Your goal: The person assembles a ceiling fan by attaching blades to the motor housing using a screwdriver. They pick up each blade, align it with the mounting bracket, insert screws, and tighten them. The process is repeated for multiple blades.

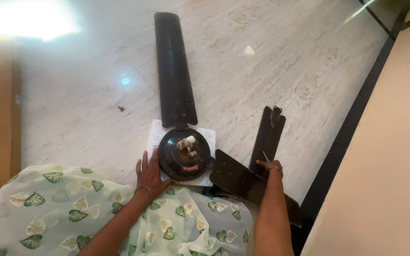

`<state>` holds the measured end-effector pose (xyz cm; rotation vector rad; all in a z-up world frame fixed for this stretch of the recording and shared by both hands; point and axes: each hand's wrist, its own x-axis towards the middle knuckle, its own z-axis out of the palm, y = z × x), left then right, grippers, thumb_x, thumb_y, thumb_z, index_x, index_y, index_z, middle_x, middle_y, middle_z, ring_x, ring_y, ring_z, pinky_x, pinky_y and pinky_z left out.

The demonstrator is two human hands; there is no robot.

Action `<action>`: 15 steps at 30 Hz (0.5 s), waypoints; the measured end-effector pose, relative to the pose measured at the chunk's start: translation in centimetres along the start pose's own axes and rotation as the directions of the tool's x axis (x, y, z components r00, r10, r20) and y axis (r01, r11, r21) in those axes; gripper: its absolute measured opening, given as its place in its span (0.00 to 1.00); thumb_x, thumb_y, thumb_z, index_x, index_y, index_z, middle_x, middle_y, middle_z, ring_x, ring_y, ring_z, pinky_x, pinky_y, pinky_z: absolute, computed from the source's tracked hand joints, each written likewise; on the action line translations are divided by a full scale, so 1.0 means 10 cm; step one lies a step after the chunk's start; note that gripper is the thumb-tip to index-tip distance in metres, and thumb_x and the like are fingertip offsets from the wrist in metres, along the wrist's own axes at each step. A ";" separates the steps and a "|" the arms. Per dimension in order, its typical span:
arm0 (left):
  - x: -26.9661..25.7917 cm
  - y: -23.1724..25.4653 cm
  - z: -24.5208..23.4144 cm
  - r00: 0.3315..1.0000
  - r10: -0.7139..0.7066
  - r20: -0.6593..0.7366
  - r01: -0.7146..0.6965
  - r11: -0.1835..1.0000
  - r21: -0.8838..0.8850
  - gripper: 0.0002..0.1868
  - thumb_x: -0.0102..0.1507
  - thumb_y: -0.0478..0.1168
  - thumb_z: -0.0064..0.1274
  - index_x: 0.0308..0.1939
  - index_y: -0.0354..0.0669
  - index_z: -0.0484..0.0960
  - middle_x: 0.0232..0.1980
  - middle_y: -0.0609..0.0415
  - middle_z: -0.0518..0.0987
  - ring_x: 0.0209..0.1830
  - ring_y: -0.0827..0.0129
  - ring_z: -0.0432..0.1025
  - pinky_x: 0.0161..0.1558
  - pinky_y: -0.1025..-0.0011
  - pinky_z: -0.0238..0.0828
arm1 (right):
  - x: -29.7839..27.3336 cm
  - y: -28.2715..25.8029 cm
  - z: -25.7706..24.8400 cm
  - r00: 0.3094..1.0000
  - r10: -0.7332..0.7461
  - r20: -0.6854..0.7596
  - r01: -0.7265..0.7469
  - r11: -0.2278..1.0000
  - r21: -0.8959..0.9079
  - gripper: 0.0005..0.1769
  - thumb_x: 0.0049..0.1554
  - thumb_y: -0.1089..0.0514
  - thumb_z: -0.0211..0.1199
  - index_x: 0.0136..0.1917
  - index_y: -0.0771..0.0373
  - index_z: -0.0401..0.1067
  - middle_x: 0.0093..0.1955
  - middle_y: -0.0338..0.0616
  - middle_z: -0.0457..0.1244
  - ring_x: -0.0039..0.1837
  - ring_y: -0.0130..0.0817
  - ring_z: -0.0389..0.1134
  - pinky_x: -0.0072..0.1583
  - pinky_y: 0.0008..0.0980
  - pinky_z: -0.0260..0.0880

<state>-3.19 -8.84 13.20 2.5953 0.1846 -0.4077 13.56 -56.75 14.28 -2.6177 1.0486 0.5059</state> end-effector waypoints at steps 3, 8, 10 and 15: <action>0.02 -0.01 0.00 0.998 0.026 -0.050 -0.026 1.000 -0.008 0.75 0.47 0.75 0.63 0.79 0.39 0.34 0.83 0.50 0.42 0.83 0.50 0.29 0.77 0.51 0.25 | 0.01 0.03 0.07 0.999 0.031 -0.007 -0.032 0.996 -0.086 0.47 0.34 0.35 0.85 0.55 0.71 0.77 0.54 0.60 0.72 0.54 0.52 0.75 0.54 0.48 0.76; 0.10 -0.04 0.01 0.996 0.014 -0.085 -0.017 0.999 -0.038 0.73 0.48 0.73 0.63 0.80 0.41 0.37 0.82 0.52 0.46 0.84 0.52 0.33 0.79 0.49 0.24 | 0.11 0.21 0.18 0.989 0.134 0.065 -0.146 0.962 0.232 0.44 0.36 0.44 0.86 0.54 0.78 0.76 0.51 0.62 0.73 0.45 0.46 0.72 0.45 0.45 0.73; 0.15 -0.05 0.00 0.998 0.004 -0.062 -0.005 1.000 -0.018 0.73 0.48 0.74 0.63 0.79 0.42 0.37 0.82 0.53 0.46 0.84 0.53 0.33 0.79 0.48 0.22 | 0.14 0.28 0.22 0.990 0.116 0.081 -0.137 0.928 0.346 0.44 0.36 0.46 0.88 0.55 0.80 0.75 0.51 0.61 0.73 0.42 0.43 0.70 0.43 0.42 0.70; 0.15 -0.09 0.03 0.994 0.042 -0.100 -0.043 0.999 -0.015 0.73 0.47 0.73 0.64 0.79 0.43 0.36 0.82 0.53 0.46 0.83 0.52 0.33 0.77 0.47 0.20 | 0.17 0.32 0.24 0.994 0.080 0.067 -0.105 0.741 0.663 0.41 0.47 0.47 0.83 0.61 0.78 0.71 0.53 0.59 0.70 0.45 0.41 0.69 0.46 0.35 0.69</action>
